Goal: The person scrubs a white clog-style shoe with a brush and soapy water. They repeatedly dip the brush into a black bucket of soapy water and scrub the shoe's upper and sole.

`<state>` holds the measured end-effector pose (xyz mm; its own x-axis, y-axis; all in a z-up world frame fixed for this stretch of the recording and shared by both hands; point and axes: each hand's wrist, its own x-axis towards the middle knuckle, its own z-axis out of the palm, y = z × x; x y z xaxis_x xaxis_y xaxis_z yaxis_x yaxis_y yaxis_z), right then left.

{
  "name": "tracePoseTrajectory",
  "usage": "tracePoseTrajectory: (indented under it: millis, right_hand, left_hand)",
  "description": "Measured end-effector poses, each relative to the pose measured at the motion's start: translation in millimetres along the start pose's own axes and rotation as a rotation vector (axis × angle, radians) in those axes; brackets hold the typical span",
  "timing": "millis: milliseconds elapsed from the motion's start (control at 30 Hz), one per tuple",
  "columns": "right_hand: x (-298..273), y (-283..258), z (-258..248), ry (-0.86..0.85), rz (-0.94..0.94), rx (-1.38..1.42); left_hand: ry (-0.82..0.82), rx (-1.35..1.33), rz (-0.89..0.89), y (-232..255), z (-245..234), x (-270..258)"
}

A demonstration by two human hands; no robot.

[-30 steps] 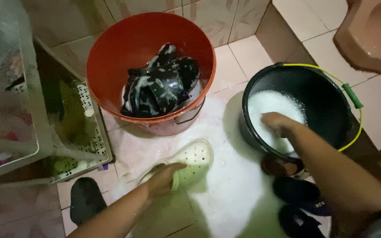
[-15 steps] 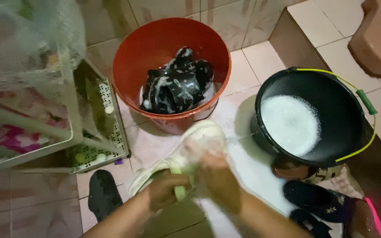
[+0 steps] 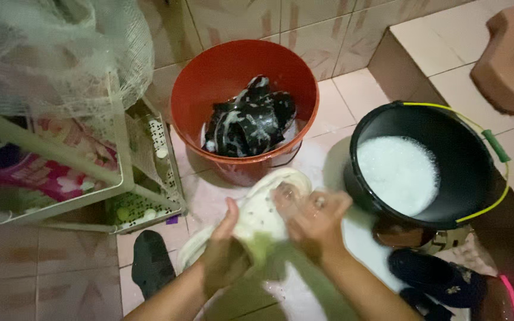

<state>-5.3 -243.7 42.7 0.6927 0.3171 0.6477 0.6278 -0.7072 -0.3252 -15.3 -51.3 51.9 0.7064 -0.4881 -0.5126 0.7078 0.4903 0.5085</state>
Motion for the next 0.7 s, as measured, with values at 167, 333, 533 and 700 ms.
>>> tracePoseTrajectory:
  millis: [167,333,533,700]
  right_hand:
    - [-9,-41,14,0.058,0.157,0.213]
    - [-6,-56,8,0.057,0.081,0.335]
    - [7,-50,12,0.027,0.218,0.266]
    - [-18,-61,19,0.049,0.126,0.302]
  left_hand:
    - [-0.254,-0.183,0.063,-8,-7,8]
    - [-0.040,-0.121,0.127,2,2,-3]
    - [-0.021,-0.092,0.063,-15,19,-6]
    - [-0.448,-0.239,0.284,-3,-4,-11]
